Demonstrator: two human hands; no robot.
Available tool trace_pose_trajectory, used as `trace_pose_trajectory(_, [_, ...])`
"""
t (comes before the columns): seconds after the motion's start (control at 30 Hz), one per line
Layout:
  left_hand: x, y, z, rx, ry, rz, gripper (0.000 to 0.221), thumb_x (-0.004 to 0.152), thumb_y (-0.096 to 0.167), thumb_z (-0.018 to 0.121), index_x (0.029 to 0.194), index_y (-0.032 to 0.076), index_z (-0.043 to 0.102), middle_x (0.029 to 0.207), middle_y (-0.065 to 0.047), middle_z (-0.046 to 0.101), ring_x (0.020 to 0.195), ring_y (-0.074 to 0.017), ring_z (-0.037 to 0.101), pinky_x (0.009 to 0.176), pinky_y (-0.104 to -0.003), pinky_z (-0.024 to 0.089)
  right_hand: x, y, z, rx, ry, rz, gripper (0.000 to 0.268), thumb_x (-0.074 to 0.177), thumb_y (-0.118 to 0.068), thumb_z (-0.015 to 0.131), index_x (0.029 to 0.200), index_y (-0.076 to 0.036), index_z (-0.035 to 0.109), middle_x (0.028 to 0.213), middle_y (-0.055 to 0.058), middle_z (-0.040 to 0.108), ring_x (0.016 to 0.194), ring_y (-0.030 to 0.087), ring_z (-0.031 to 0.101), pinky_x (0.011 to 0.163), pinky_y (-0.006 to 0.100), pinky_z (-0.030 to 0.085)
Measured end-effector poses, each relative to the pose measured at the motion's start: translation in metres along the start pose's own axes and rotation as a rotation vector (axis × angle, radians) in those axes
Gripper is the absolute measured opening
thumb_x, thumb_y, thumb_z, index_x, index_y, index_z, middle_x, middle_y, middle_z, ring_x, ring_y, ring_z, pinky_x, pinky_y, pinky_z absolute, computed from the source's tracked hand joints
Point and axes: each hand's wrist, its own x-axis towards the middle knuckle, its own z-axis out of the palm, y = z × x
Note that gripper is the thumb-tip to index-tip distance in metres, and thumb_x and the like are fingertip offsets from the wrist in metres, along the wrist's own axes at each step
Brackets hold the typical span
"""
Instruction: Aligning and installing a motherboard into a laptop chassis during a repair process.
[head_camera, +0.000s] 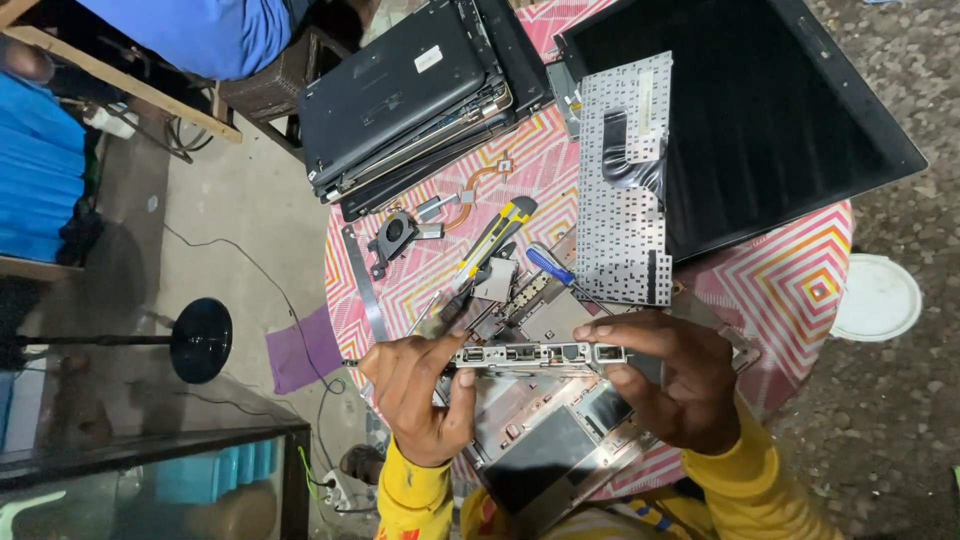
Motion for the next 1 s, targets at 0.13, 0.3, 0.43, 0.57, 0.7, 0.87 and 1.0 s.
trace_pose_trajectory(0.13, [-0.0008,-0.001,0.0011,-0.013,-0.002,-0.002,0.034,0.099,0.028,0.045,0.095,0.004,0.069,0.082,-0.005,0.067,0.072,-0.0207,0.055,0.079,-0.037,0.033,0.0026,-0.0018,0.0008,-0.051,-0.022,-0.062,0.024,0.095,-0.019,0.053,0.106,0.0,0.063,0.101,0.016,0.075,0.092,0.028,0.078,0.085,0.035,0.066])
trace_pose_trajectory(0.3, [-0.002,-0.002,0.0004,-0.013,-0.011,-0.002,0.032,0.098,0.027,0.046,0.096,0.005,0.069,0.083,-0.005,0.067,0.073,-0.0208,0.055,0.079,-0.037,0.033,0.0009,-0.0014,0.0003,-0.046,-0.016,-0.053,0.022,0.094,-0.017,0.055,0.105,0.0,0.064,0.102,0.014,0.075,0.093,0.027,0.078,0.087,0.034,0.066])
trace_pose_trajectory(0.43, [-0.0006,-0.0014,0.001,0.003,-0.017,-0.005,0.033,0.099,0.028,0.045,0.098,0.005,0.07,0.084,-0.005,0.067,0.072,-0.0207,0.054,0.077,-0.036,0.033,0.0036,-0.0026,-0.0014,-0.01,-0.039,-0.013,0.023,0.094,-0.017,0.055,0.106,0.0,0.064,0.103,0.016,0.076,0.095,0.027,0.079,0.087,0.034,0.066])
trace_pose_trajectory(0.57, [-0.0008,-0.0009,0.0006,-0.006,-0.031,-0.016,0.034,0.099,0.027,0.045,0.099,0.004,0.069,0.083,-0.005,0.066,0.073,-0.0209,0.053,0.078,-0.037,0.033,0.0026,-0.002,-0.001,0.0,-0.025,-0.021,0.024,0.094,-0.016,0.056,0.107,0.001,0.064,0.103,0.015,0.075,0.094,0.026,0.079,0.086,0.033,0.067])
trace_pose_trajectory(0.7, [-0.0016,-0.001,0.0016,-0.004,-0.018,-0.018,0.034,0.099,0.027,0.044,0.097,0.004,0.07,0.081,-0.005,0.065,0.07,-0.0194,0.051,0.077,-0.037,0.031,0.0007,-0.0012,-0.0004,-0.063,-0.017,0.004,0.023,0.092,-0.016,0.057,0.107,0.001,0.065,0.103,0.015,0.076,0.094,0.024,0.079,0.086,0.032,0.065])
trace_pose_trajectory(0.87, [0.0009,0.0001,0.0012,-0.007,-0.013,-0.019,0.035,0.099,0.025,0.043,0.098,0.004,0.07,0.08,-0.005,0.063,0.071,-0.0195,0.05,0.078,-0.037,0.03,0.0023,-0.0015,0.0006,-0.07,-0.014,0.012,0.023,0.093,-0.017,0.057,0.105,0.001,0.064,0.102,0.015,0.076,0.094,0.025,0.079,0.084,0.031,0.065])
trace_pose_trajectory(1.0, [0.0031,0.0011,0.0018,-0.022,-0.002,-0.004,0.034,0.1,0.025,0.043,0.099,0.003,0.069,0.082,-0.006,0.065,0.07,-0.0202,0.052,0.077,-0.037,0.031,0.0007,0.0004,0.0012,-0.02,0.004,0.056,0.027,0.092,-0.022,0.058,0.105,0.002,0.064,0.1,0.018,0.075,0.093,0.025,0.079,0.082,0.031,0.065])
